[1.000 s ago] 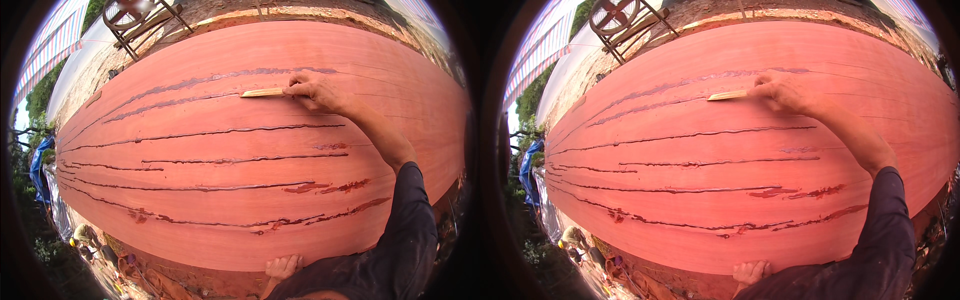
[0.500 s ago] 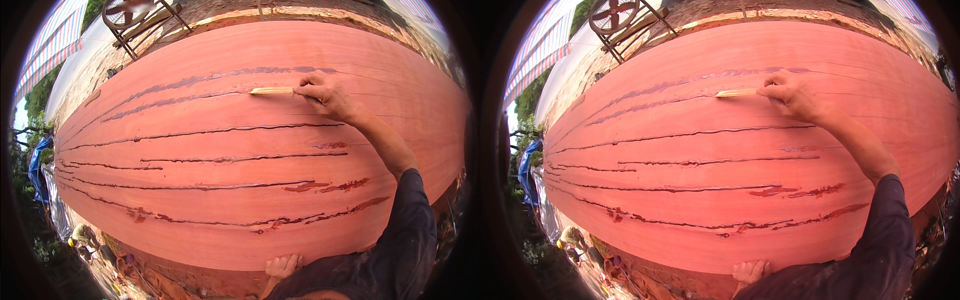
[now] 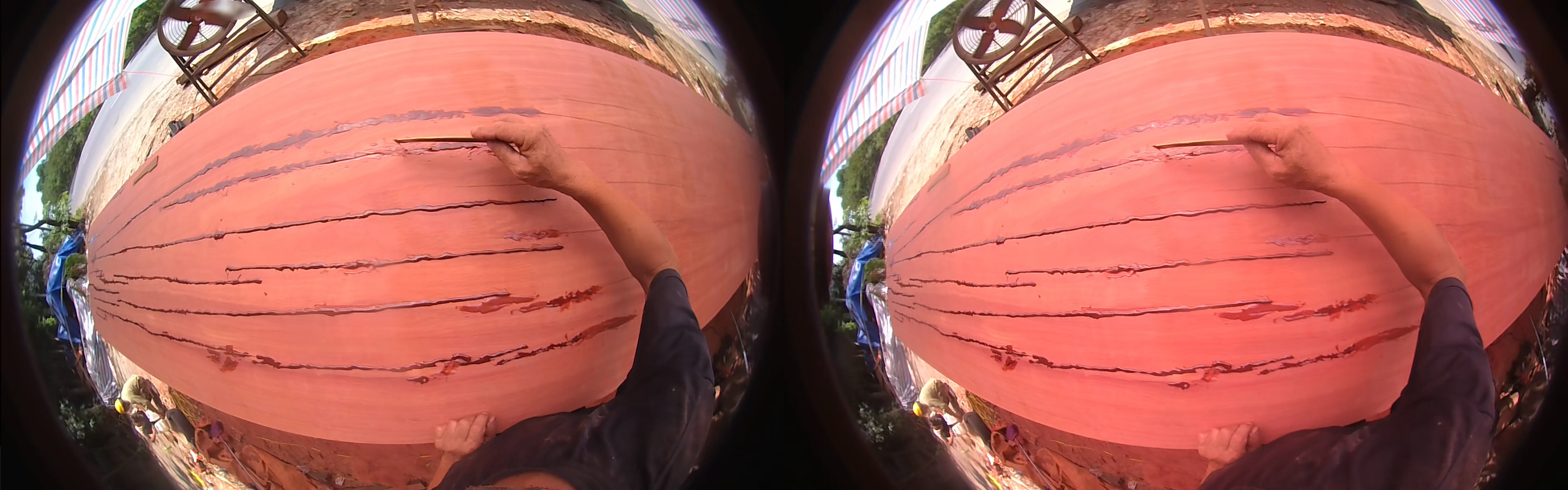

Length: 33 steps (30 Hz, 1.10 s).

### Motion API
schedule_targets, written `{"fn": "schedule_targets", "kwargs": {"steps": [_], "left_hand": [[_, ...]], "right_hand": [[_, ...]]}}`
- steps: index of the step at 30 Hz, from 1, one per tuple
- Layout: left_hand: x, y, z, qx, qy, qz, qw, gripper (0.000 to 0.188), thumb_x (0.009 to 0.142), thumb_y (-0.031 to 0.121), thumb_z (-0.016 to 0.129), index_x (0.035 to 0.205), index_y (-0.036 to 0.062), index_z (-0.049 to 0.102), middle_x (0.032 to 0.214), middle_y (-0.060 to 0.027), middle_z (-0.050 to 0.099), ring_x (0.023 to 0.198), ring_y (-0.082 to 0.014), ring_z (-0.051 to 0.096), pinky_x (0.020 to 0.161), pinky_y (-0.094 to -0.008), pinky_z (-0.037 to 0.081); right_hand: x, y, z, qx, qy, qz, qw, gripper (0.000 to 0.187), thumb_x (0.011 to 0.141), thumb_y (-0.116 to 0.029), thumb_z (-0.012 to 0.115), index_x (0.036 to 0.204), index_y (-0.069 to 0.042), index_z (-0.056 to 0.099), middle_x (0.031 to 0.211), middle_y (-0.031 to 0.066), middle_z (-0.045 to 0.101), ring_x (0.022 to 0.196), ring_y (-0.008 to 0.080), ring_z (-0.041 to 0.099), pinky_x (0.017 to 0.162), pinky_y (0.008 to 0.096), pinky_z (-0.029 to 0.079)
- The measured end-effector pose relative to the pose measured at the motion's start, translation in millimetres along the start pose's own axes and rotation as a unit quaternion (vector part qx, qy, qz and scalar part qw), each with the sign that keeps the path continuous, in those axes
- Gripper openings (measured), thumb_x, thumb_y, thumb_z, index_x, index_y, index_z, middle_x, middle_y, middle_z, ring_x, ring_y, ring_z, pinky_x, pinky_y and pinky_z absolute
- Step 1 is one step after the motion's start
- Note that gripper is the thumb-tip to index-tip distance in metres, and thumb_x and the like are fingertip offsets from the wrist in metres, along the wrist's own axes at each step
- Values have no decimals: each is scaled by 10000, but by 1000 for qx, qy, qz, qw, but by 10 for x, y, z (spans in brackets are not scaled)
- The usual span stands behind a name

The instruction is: The person uses a metal scraper to remove material from a large, curved, reddish-pink surface. They work methodically across the surface, scraping off lines of material.

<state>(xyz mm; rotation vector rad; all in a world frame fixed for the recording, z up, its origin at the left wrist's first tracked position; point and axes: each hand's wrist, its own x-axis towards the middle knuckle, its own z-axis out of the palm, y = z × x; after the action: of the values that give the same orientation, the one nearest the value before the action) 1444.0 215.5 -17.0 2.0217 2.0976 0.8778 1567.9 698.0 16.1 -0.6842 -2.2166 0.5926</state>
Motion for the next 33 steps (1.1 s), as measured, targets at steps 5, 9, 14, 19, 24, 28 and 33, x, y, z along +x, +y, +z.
{"fn": "schedule_targets", "kwargs": {"steps": [5,9,14,19,24,28,33], "left_hand": [[3,-4,-37,14,-18,6,1000,127,809,284,812,862,211,723,687,46,616,521,-176,497,542,-368,365],[5,3,-35,8,-21,0,1000,132,812,285,816,872,212,724,694,46,617,525,-173,499,548,-369,367],[4,6,-19,8,-11,2,1000,124,820,279,810,875,209,725,687,44,606,527,-173,499,556,-365,365],[8,4,-16,5,-6,4,1000,121,826,281,805,873,204,723,678,46,591,524,-174,489,551,-363,358],[3,4,-12,5,-8,3,1000,126,823,280,808,877,206,721,680,47,589,530,-174,490,548,-366,357],[1,2,-13,6,-9,4,1000,129,819,281,810,872,206,719,681,46,591,533,-174,494,550,-365,359],[17,6,-39,9,-20,3,1000,132,814,275,816,872,207,719,687,46,602,534,-172,500,553,-364,363]], "right_hand": [[313,47,42,129,-61,247,959,301,988,-45,603,1252,-15,745,785,7,703,634,65,582,556,267,481],[449,176,80,174,-124,351,912,298,976,-47,616,1238,4,748,823,20,714,675,77,599,594,265,492],[492,495,312,161,-100,257,948,327,967,-90,608,1257,-54,755,795,49,721,462,103,535,431,293,458],[503,612,382,128,-97,181,970,311,956,-77,616,1222,-85,778,853,60,749,581,111,620,525,294,518],[540,436,289,128,-124,178,968,298,943,-46,627,1197,-80,781,952,62,780,825,144,694,764,317,569],[539,278,240,140,-148,228,952,297,942,-32,635,1203,-76,770,1025,74,795,942,160,720,843,328,575],[481,139,231,44,-107,63,991,264,947,-25,647,1165,-100,775,1073,100,779,950,240,725,845,361,588]]}}
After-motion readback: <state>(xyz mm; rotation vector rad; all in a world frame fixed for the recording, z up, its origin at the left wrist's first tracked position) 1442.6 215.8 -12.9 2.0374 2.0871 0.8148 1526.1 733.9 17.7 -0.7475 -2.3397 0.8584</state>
